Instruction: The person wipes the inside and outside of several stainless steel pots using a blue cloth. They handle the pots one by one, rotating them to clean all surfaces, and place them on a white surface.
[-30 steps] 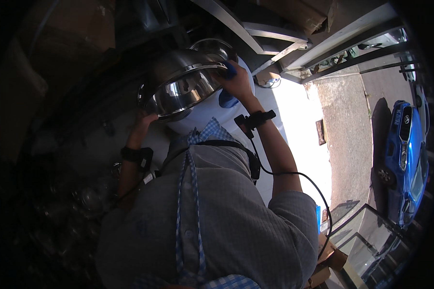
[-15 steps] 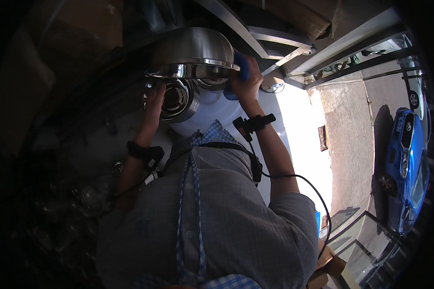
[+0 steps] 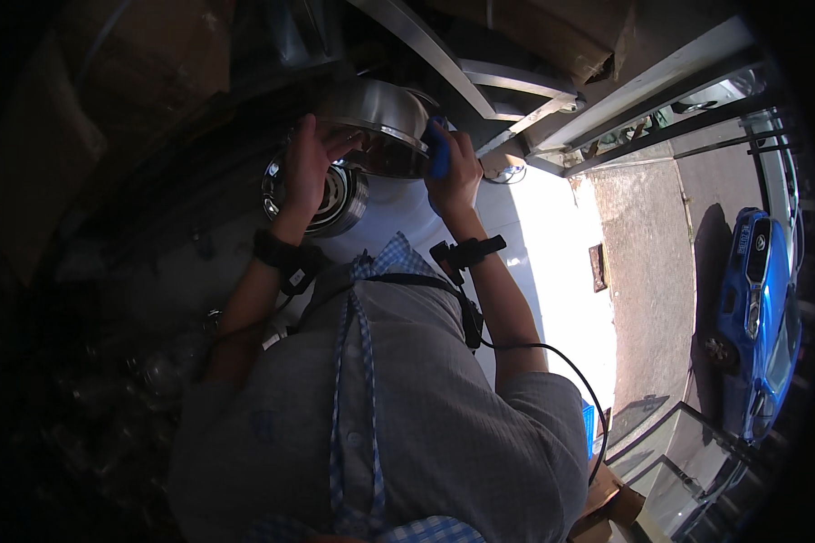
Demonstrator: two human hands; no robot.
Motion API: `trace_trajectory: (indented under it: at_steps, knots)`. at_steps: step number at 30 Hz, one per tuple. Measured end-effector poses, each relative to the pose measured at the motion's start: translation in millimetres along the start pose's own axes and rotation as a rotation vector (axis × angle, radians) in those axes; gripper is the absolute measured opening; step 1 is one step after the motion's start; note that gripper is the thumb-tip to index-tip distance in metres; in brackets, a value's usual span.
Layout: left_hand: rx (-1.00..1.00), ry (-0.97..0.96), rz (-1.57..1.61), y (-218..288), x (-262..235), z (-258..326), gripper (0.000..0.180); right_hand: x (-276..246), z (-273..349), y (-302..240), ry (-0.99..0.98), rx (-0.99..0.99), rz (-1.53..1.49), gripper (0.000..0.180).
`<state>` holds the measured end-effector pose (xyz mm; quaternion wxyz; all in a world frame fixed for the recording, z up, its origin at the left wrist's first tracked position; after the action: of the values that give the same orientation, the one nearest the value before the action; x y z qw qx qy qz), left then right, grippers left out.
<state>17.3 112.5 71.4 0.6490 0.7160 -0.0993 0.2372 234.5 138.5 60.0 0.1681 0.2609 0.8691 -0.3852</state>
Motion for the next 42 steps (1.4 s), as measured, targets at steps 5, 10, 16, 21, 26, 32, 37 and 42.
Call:
trace_trajectory:
  at_steps: [5,10,16,21,26,32,37,42]
  knots:
    - [-0.027,0.054,0.216,1.1,-3.7,-10.0,0.039,7.3,11.5,-2.0,-0.07,0.048,-0.003,0.058]
    - [-0.128,-0.057,0.383,11.5,-3.5,3.8,0.036,15.5,19.9,-4.3,-0.144,0.074,-0.194,0.08]
    - [-0.104,-0.03,0.285,20.8,-13.7,6.1,0.039,32.5,29.5,-8.9,-0.165,-0.017,-0.386,0.079]
    - [-0.057,0.044,0.254,28.4,-18.0,14.2,0.036,30.7,27.0,-12.6,-0.15,-0.071,-0.357,0.069]
    - [-0.043,0.055,0.236,22.8,-18.1,16.0,0.038,23.1,19.9,-34.0,-0.115,-0.254,-0.289,0.072]
    - [-0.068,0.108,0.132,13.9,-5.3,19.5,0.043,19.7,5.2,-77.1,-0.227,-0.454,-0.23,0.073]
    - [-0.04,0.022,-0.159,10.3,-3.8,20.7,0.028,21.3,-21.8,-96.6,-0.172,-0.407,-0.166,0.06]
    - [0.072,0.01,-0.342,12.7,-0.4,23.6,0.032,20.2,-44.0,-91.4,-0.164,-0.351,-0.153,0.052]
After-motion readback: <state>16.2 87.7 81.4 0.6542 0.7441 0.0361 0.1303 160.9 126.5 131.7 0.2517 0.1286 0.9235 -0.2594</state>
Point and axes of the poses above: each hand's wrist, its own z-axis away from the middle knuckle, its own x-axis out of the palm, y = z × x, the point moved 6 cm from there along -z, towards the middle knuckle, and after that the axes turned 1 degree about x, right-handed, at the moved point
